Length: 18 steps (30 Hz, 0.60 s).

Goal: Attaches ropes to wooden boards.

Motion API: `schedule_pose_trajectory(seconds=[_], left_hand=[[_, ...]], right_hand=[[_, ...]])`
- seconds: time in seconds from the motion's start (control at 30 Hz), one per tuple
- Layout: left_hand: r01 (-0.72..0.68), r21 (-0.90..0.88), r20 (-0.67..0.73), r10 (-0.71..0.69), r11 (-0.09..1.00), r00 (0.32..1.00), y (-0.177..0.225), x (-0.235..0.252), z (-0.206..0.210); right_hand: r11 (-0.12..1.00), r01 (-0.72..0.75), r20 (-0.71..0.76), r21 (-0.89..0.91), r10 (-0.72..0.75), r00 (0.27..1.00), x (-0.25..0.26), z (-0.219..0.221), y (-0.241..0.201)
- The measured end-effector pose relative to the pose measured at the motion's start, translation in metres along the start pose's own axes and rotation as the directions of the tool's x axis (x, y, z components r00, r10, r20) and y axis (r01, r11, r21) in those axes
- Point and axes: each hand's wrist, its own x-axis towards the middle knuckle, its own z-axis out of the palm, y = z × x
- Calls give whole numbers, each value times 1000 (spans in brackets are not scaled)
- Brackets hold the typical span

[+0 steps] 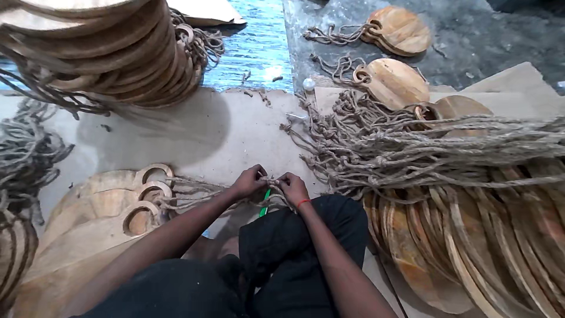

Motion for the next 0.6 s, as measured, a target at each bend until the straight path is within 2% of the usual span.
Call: schedule_pose_trajectory(seconds=[0.17, 0.27, 0.37, 0.6], left_hand=[[15, -28, -23, -16, 1000, 1000, 3, 3, 1], [32, -80, -58, -36, 996, 998, 8, -1, 0], [33, -56, -65, -37, 998, 997, 10, -1, 2], [1, 99, -104, 10, 995, 995, -2, 17, 6]], right_hand=[[996, 1, -42, -92, -5, 999, 2, 2, -5], [1000, -9, 28, -9, 9, 1000, -8, 0, -3], [996, 16, 71, 86, -22, 997, 4, 2, 5], [994, 107, -62, 10, -107, 992, 5, 4, 6]])
